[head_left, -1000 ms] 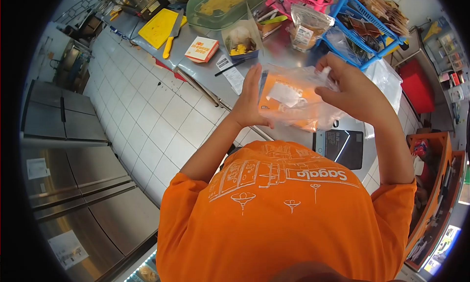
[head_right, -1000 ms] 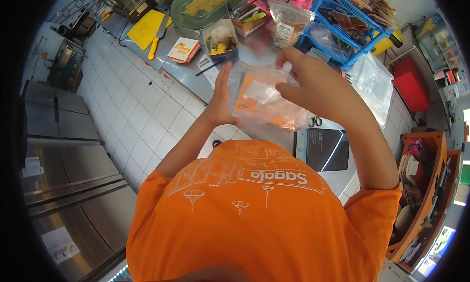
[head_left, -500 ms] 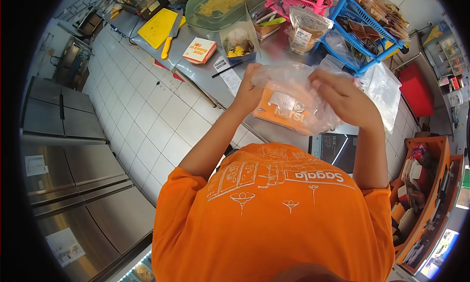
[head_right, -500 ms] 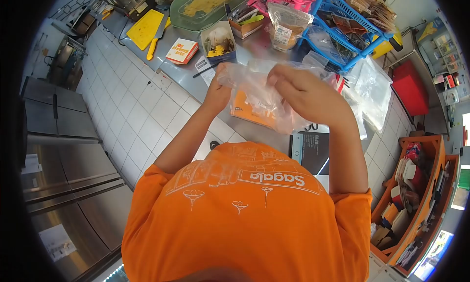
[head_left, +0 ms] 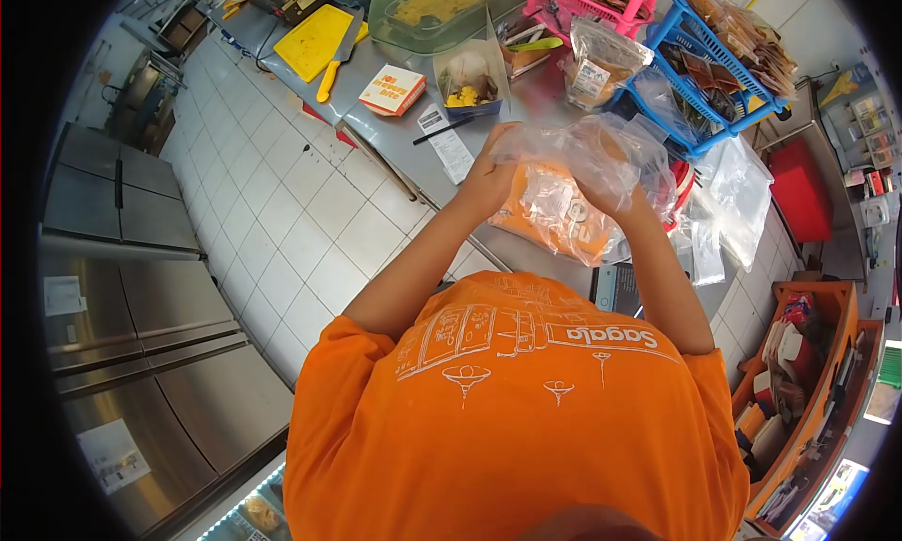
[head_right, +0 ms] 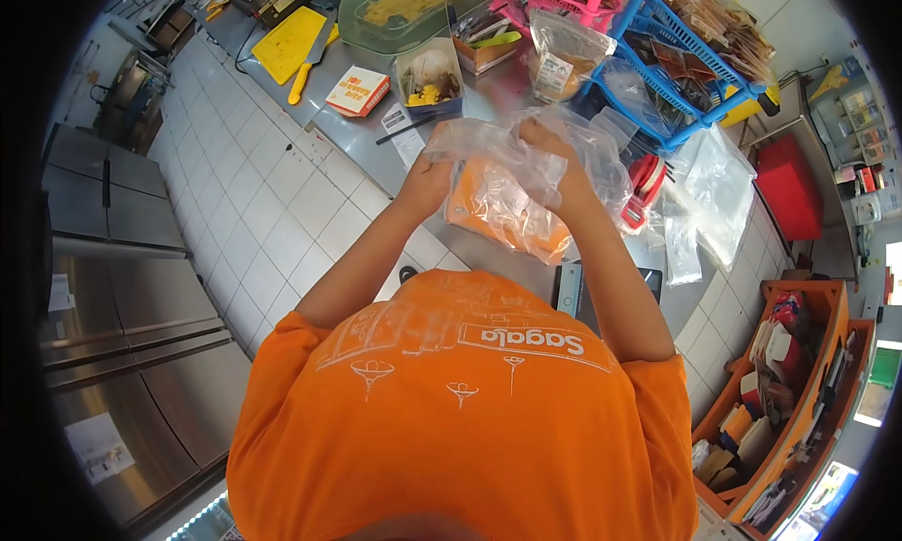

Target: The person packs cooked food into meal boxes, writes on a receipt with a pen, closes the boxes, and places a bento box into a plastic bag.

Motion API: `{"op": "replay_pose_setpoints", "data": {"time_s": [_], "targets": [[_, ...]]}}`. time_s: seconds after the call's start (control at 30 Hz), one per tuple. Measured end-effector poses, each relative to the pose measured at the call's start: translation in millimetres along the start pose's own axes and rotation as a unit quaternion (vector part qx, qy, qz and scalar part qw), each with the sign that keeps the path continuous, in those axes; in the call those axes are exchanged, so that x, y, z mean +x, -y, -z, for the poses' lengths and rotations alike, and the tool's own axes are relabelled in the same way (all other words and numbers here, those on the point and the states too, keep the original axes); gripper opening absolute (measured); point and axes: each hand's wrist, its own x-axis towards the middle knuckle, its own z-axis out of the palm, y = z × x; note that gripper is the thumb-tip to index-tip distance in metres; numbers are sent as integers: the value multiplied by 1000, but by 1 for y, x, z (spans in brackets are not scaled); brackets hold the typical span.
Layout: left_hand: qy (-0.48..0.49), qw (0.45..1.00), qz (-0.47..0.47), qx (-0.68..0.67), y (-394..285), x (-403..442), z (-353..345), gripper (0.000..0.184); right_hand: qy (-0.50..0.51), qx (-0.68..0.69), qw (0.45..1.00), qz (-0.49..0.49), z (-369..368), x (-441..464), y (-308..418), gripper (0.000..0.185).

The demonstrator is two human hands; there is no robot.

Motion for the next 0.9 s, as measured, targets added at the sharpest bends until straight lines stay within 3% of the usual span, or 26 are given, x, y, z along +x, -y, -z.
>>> {"op": "replay_pose_setpoints", "data": {"time_s": [0.1, 0.17, 0.23, 0.4, 0.43, 0.47, 0.5, 0.57, 0.67, 0.8, 0.87, 0.9], "targets": [[-8, 1000, -7, 1, 4, 1, 0, 30, 13, 69, 996, -54, 12, 8, 16, 38], [-14, 1000, -12, -21, 0, 1, -1, 30, 14, 53, 998, -13, 7, 8, 12, 34], [-15, 1000, -23, 1, -8, 0, -3, 30, 6, -58, 993, 99, -10, 3, -1, 31], [22, 997, -35, 61, -2, 0, 0, 34, 128, -20, 992, 6, -29, -12, 3, 38], [44, 994, -38, 90, -1, 0, 3, 41, 123, 113, 985, -33, -37, -17, -6, 39], [67, 990, -41, 120, -4, 0, 5, 48, 111, 245, 961, -69, -40, -18, -5, 40], [51, 989, -50, 128, -8, -1, 4, 49, 77, 490, 858, -133, -41, -24, -2, 39], [21, 987, -67, 145, -15, -3, 2, 50, 70, 660, 723, -191, -38, -23, 4, 41], [-4, 989, -56, 137, -9, -6, 6, 59, 159, 540, 804, -192, -29, -12, 7, 45], [11, 991, -50, 123, -3, -10, 13, 68, 108, 297, 946, -77, -174, -56, -138, 44], [16, 992, -38, 121, 4, -14, 15, 72, 166, 360, 894, -207, -164, -62, -132, 43], [19, 993, -30, 114, 11, -17, 14, 74, 186, 311, 904, -226, -129, -53, -105, 41]]}}
